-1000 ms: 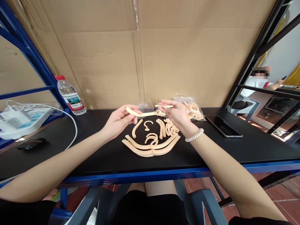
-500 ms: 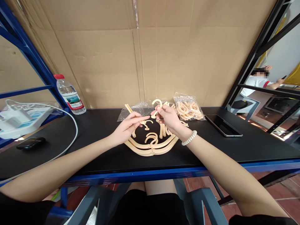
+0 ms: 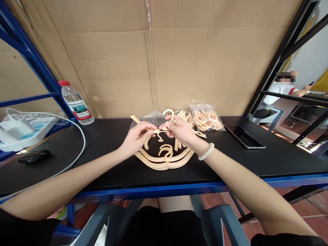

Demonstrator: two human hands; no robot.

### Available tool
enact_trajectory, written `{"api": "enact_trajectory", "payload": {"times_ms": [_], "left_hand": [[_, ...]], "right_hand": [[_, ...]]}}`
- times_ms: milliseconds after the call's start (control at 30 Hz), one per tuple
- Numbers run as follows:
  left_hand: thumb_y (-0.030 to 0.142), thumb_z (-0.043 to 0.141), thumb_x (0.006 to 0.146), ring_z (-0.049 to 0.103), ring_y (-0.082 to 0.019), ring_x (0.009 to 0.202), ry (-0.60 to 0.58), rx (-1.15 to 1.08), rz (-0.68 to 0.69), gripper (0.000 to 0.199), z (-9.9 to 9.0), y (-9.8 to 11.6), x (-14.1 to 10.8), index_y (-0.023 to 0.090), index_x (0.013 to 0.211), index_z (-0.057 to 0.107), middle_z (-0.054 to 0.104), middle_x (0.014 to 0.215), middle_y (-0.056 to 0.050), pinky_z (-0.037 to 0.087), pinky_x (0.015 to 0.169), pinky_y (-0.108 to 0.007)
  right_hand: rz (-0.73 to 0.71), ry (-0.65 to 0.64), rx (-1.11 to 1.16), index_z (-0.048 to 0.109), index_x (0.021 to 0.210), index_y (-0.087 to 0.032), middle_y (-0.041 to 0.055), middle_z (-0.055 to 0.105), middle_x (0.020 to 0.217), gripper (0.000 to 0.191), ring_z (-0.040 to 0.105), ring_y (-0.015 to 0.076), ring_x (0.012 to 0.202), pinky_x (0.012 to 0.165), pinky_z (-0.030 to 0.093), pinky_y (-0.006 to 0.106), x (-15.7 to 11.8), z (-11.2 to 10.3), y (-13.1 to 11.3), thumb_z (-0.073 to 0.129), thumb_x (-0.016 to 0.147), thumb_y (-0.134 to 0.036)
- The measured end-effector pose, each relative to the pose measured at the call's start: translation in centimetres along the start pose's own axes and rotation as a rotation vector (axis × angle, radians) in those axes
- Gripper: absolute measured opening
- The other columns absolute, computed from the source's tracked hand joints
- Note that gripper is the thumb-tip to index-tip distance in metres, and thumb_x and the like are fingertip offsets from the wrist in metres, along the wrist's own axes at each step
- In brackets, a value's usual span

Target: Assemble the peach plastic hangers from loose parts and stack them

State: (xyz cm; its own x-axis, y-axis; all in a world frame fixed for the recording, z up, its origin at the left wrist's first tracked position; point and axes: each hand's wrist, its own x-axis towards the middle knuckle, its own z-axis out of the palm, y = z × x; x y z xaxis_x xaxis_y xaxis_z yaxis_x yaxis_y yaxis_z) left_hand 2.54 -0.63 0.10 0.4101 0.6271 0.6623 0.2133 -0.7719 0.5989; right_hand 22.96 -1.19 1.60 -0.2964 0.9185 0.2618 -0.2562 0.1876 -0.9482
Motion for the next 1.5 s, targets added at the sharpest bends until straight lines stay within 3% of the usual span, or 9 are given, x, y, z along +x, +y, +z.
{"api": "enact_trajectory", "payload": {"times_ms": [100,267,533,833,1067,1267,1500], "left_hand": [[0.02,0.052,0.094,0.063,-0.015,0.085,0.022,0.183,0.106,0.015,0.1,0.2,-0.2,0.018,0.1,0.067,0.061,0.096,-0.005,0.057,0.074,-0.029],[0.017,0.053,0.095,0.063,-0.015,0.087,0.04,0.42,0.34,0.015,0.1,0.3,-0.3,0.018,0.102,0.066,0.061,0.097,-0.006,0.055,0.077,-0.028],[0.018,0.059,0.092,0.062,-0.012,0.074,0.104,0.477,0.366,0.011,0.0,-0.5,-0.3,0.019,0.098,0.069,0.064,0.092,-0.004,0.053,0.067,-0.024],[0.016,0.058,0.092,0.064,-0.013,0.078,0.066,0.466,0.458,0.009,0.0,-0.3,-0.3,0.017,0.093,0.067,0.067,0.088,-0.004,0.053,0.068,-0.022],[0.017,0.05,0.096,0.064,-0.014,0.079,-0.002,0.478,0.474,0.016,-0.1,-0.1,-0.4,0.018,0.093,0.066,0.066,0.091,-0.006,0.054,0.071,-0.025],[0.016,0.05,0.095,0.065,-0.014,0.081,-0.002,0.471,0.49,0.017,-0.1,0.2,-0.5,0.018,0.09,0.066,0.067,0.091,-0.007,0.054,0.073,-0.025],[0.009,0.046,0.095,0.065,-0.014,0.08,-0.016,0.469,0.543,0.024,-0.1,0.5,-0.5,0.017,0.086,0.067,0.067,0.088,-0.006,0.053,0.072,-0.024]], "right_hand": [[0.012,-0.048,-0.013,0.055,0.096,-0.019,0.0014,0.071,0.084,0.034,0.051,0.0081,0.058,0.057,0.041,0.026,0.1,-0.2,0.2,0.077,0.07,-0.019],[-0.013,-0.003,-0.027,0.063,0.082,-0.016,0.0028,0.069,0.088,0.017,0.05,0.0066,0.059,0.058,0.043,0.026,0.0,-0.4,-0.2,0.076,0.074,-0.024],[0.051,-0.078,-0.047,0.066,0.083,-0.017,-0.0032,0.063,0.073,0.022,0.061,0.0085,0.066,0.066,0.051,0.024,-0.1,-0.3,-0.3,0.082,0.07,-0.025],[0.185,-0.137,-0.014,0.068,0.082,-0.015,0.0,0.068,0.076,0.023,0.066,0.0095,0.074,0.074,0.056,0.022,0.0,-0.9,0.2,0.082,0.072,-0.031],[0.27,-0.247,0.037,0.064,0.083,-0.016,0.0021,0.068,0.084,0.023,0.072,0.0173,0.087,0.08,0.06,0.03,-0.1,-1.1,0.4,0.08,0.076,-0.031],[0.297,-0.269,0.035,0.063,0.083,-0.015,0.0056,0.071,0.088,0.023,0.073,0.0203,0.092,0.083,0.06,0.032,-0.4,-0.7,0.1,0.079,0.078,-0.031],[0.328,-0.271,0.092,0.06,0.079,-0.015,0.004,0.069,0.081,0.024,0.073,0.0177,0.085,0.079,0.06,0.029,-0.4,-0.3,0.4,0.081,0.075,-0.026]]}}
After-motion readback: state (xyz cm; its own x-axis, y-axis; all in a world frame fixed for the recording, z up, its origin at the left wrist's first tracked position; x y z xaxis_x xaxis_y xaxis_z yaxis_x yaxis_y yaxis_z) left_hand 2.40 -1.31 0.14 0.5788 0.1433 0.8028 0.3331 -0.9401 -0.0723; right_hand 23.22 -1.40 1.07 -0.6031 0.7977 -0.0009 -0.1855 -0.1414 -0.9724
